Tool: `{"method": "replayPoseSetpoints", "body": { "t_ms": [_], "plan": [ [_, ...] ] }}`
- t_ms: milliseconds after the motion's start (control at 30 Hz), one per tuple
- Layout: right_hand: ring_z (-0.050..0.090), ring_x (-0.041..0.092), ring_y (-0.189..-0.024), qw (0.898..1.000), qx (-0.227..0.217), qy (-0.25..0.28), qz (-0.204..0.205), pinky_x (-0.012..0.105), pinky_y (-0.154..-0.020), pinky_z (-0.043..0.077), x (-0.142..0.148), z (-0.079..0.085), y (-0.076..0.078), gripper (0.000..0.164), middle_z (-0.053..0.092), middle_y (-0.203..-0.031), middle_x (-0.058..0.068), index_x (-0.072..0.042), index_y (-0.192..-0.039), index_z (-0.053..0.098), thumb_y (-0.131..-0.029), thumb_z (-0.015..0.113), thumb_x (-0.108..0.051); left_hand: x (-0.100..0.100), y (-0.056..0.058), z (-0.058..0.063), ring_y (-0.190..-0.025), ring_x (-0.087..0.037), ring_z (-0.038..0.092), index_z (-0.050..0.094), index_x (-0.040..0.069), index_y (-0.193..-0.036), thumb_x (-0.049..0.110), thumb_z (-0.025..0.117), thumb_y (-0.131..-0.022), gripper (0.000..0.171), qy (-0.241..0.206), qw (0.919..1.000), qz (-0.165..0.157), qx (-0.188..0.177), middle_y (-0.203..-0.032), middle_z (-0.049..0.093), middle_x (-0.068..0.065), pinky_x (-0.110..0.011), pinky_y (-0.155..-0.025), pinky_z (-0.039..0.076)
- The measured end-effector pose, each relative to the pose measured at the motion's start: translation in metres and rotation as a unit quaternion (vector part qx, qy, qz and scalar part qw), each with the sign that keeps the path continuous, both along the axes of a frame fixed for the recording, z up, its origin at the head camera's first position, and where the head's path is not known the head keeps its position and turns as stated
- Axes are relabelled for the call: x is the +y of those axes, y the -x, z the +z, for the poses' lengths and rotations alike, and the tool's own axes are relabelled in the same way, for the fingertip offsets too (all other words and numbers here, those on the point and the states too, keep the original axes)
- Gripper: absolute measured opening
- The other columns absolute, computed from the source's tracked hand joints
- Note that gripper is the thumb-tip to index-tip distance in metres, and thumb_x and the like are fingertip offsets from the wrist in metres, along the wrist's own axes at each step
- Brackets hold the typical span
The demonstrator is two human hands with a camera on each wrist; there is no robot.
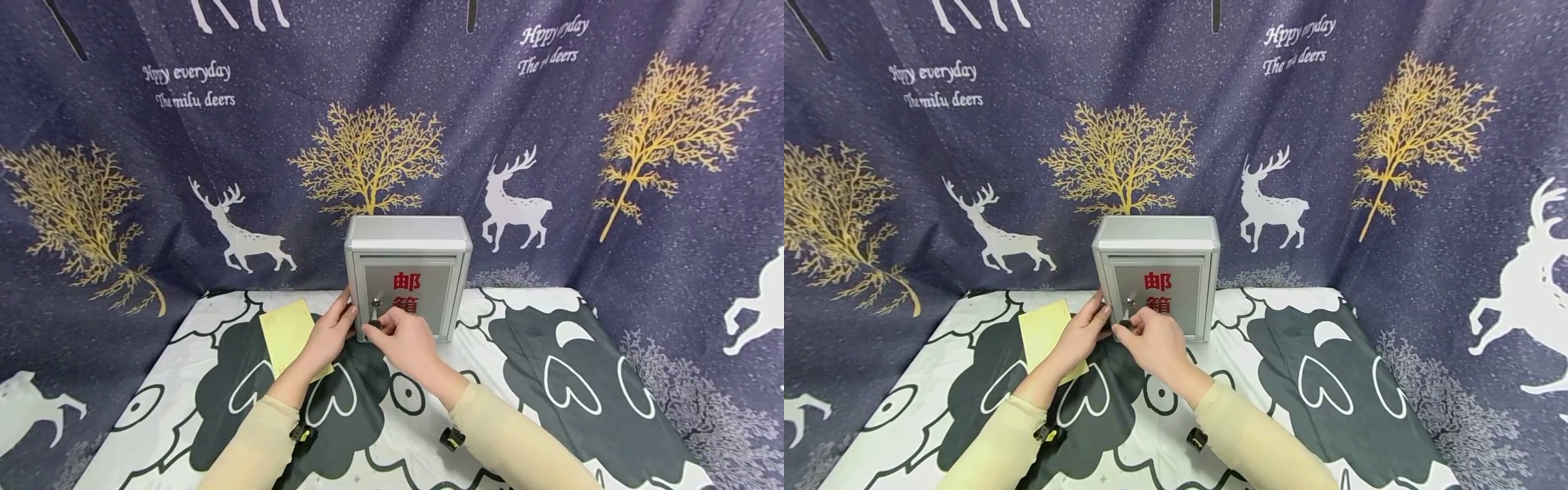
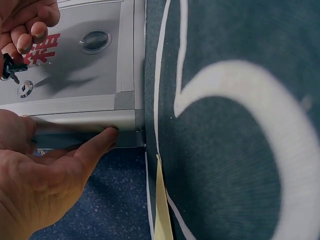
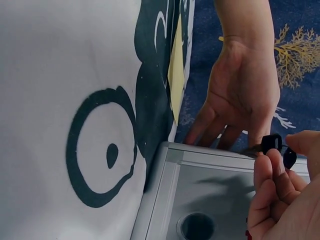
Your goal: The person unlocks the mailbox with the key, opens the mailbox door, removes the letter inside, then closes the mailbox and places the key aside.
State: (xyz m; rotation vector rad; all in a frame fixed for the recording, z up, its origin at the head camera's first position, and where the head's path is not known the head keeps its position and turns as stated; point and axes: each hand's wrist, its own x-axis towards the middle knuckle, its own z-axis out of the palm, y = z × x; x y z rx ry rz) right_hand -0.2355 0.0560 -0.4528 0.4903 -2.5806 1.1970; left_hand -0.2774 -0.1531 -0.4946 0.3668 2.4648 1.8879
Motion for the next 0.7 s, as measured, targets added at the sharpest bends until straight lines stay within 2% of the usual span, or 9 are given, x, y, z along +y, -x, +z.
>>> {"method": "replayPoseSetpoints", "body": {
  "t_ms": [367, 467, 567, 700],
  "plan": [
    [0.063, 0.002, -0.067, 0.999, -0.027, 0.001, 0.034, 0.028, -0.062, 0.055, 0.01, -0.007, -0.01, 0.027, 0.074, -0.08, -0.012, -0.016, -0.1, 0.084, -0.104, 0.08, -0.042, 0.0, 0.0, -0.001, -0.152, -0.044, 0.052, 0.023, 0.024, -0.181, 0.031, 0.046, -0.123, 0.062, -0.006, 1.0, 0.0, -0.006, -0.172, 0.043, -0.024, -0.058, -0.114, 0.054],
    [0.064, 0.002, -0.066, 0.997, -0.055, 0.004, 0.057, 0.028, -0.061, 0.054, 0.014, -0.01, -0.012, 0.029, 0.075, -0.08, -0.012, -0.015, -0.104, 0.085, -0.106, 0.077, -0.042, 0.0, -0.001, -0.001, -0.151, -0.045, 0.052, 0.023, 0.023, -0.18, 0.03, 0.046, -0.123, 0.063, -0.007, 1.0, 0.001, -0.004, -0.172, 0.044, -0.025, -0.058, -0.113, 0.055],
    [0.068, 0.005, -0.066, 0.992, -0.09, 0.016, 0.083, 0.028, -0.061, 0.055, 0.019, -0.014, -0.012, 0.031, 0.078, -0.08, -0.006, -0.013, -0.108, 0.086, -0.109, 0.074, -0.041, 0.001, 0.0, 0.0, -0.151, -0.045, 0.053, 0.023, 0.023, -0.18, 0.03, 0.047, -0.123, 0.063, -0.003, 1.0, 0.005, -0.003, -0.172, 0.044, -0.025, -0.058, -0.113, 0.055],
    [0.077, 0.021, -0.072, 0.982, -0.149, 0.045, 0.108, 0.028, -0.06, 0.057, 0.026, -0.021, -0.01, 0.033, 0.081, -0.084, 0.006, -0.008, -0.107, 0.086, -0.111, 0.071, -0.038, 0.001, 0.0, 0.0, -0.152, -0.044, 0.052, 0.022, 0.023, -0.181, 0.03, 0.047, -0.123, 0.063, -0.001, 0.9999, 0.007, -0.007, -0.173, 0.043, -0.024, -0.058, -0.113, 0.055]
  ]
}}
